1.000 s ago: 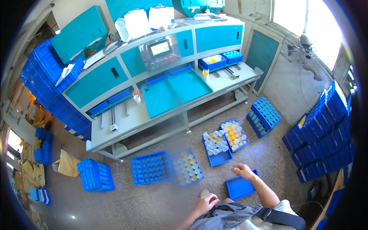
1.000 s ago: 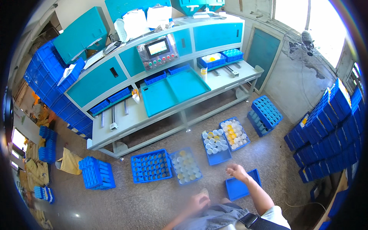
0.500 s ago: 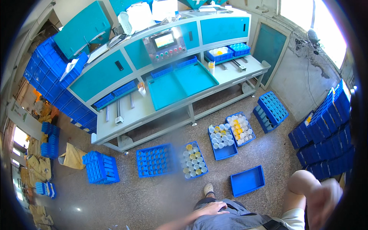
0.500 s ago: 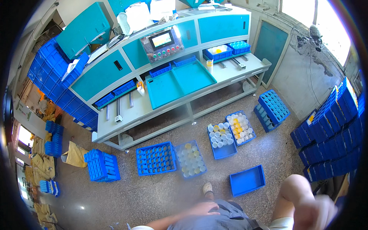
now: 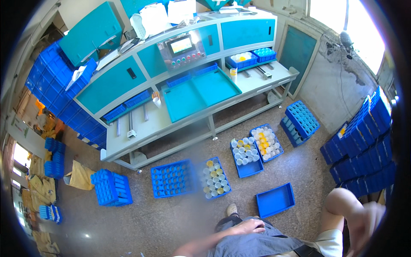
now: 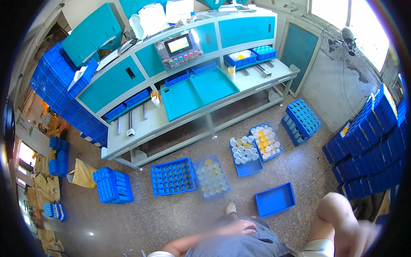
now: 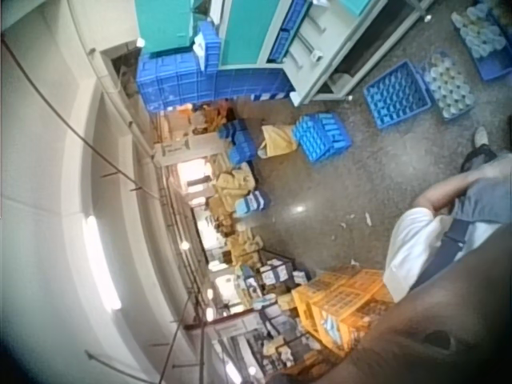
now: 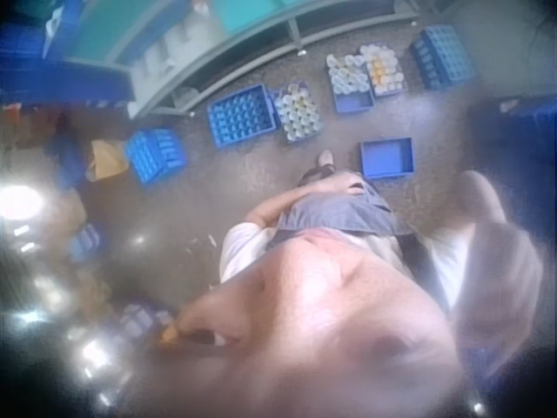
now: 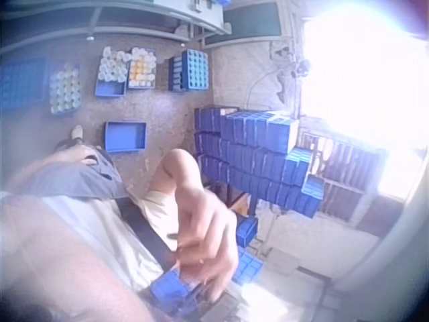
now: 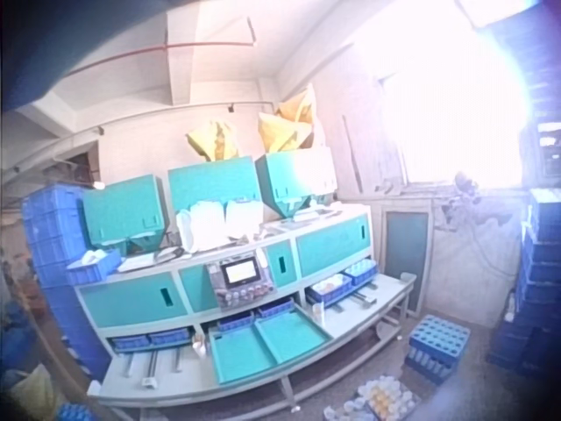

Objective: The person sorts small plastic cups from a blue tray into other blue trays on the floor. They handle the cups by hand, separating them into groups and arranging them in the trays.

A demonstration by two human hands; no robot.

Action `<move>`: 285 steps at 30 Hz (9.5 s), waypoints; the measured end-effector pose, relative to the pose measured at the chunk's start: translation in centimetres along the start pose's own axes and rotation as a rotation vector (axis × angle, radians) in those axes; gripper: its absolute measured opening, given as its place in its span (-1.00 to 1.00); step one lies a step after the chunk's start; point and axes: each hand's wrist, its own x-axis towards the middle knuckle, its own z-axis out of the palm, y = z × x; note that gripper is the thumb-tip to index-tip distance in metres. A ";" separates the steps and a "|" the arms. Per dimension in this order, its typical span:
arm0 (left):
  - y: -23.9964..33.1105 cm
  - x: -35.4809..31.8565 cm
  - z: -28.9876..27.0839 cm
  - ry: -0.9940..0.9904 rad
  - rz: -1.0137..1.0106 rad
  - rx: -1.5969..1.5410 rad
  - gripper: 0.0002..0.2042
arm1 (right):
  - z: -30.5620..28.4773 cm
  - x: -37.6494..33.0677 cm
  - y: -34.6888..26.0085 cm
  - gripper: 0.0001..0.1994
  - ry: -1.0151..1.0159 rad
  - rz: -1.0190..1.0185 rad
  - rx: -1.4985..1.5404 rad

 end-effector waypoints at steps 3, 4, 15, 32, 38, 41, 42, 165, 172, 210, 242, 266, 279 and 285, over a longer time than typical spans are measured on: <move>0.6 -2.2 -2.2 0.300 -0.065 -0.096 -0.70 | -2.1 -8.0 3.2 -0.83 0.457 0.626 -0.237; 0.5 -3.5 -3.0 0.368 -0.207 -0.212 -0.70 | -3.2 -11.6 4.4 -0.82 0.537 0.962 -0.307; -19.9 -23.1 5.9 -0.413 -1.043 0.278 -0.57 | -2.9 -51.9 -6.6 -0.66 -0.943 2.310 0.118; -11.7 -15.4 -4.2 0.388 -0.796 -0.154 -0.51 | 2.5 -56.4 -3.5 -0.65 -0.452 2.446 -0.098; -11.1 -15.7 -4.0 0.392 -0.802 -0.207 -0.49 | 2.8 -56.8 -2.9 -0.64 -0.406 2.456 -0.108; -10.7 -16.0 -4.0 0.393 -0.814 -0.236 -0.48 | 2.8 -57.0 -2.3 -0.64 -0.388 2.456 -0.112; -10.6 -16.1 -3.9 0.389 -0.820 -0.249 -0.47 | 2.8 -57.1 -2.1 -0.64 -0.382 2.456 -0.114; -85.4 2.4 17.9 0.761 -0.617 0.846 -0.43 | 4.8 -125.7 17.7 -0.35 -1.996 1.015 0.133; -85.4 2.6 17.8 0.801 -0.591 0.869 -0.44 | 5.4 -125.3 17.1 -0.31 -2.069 1.061 0.196; -87.8 -10.4 7.0 0.721 -0.556 1.149 -0.84 | 51.2 -108.5 48.2 -0.69 -1.647 0.609 -0.419; -77.4 29.6 20.7 0.057 0.628 0.945 -0.89 | -3.9 -117.5 33.2 -0.71 -1.551 1.026 -0.808; -81.2 31.2 21.2 0.224 0.402 0.994 -0.86 | -2.0 -118.7 36.9 -0.75 -1.660 0.935 -0.903; -79.2 30.8 21.5 0.109 0.173 1.200 -0.87 | -2.2 -117.6 37.0 -0.63 -1.441 1.031 -0.849; -79.4 30.8 22.2 0.142 0.185 1.199 -0.88 | -1.8 -116.7 37.0 -0.61 -1.455 1.028 -0.849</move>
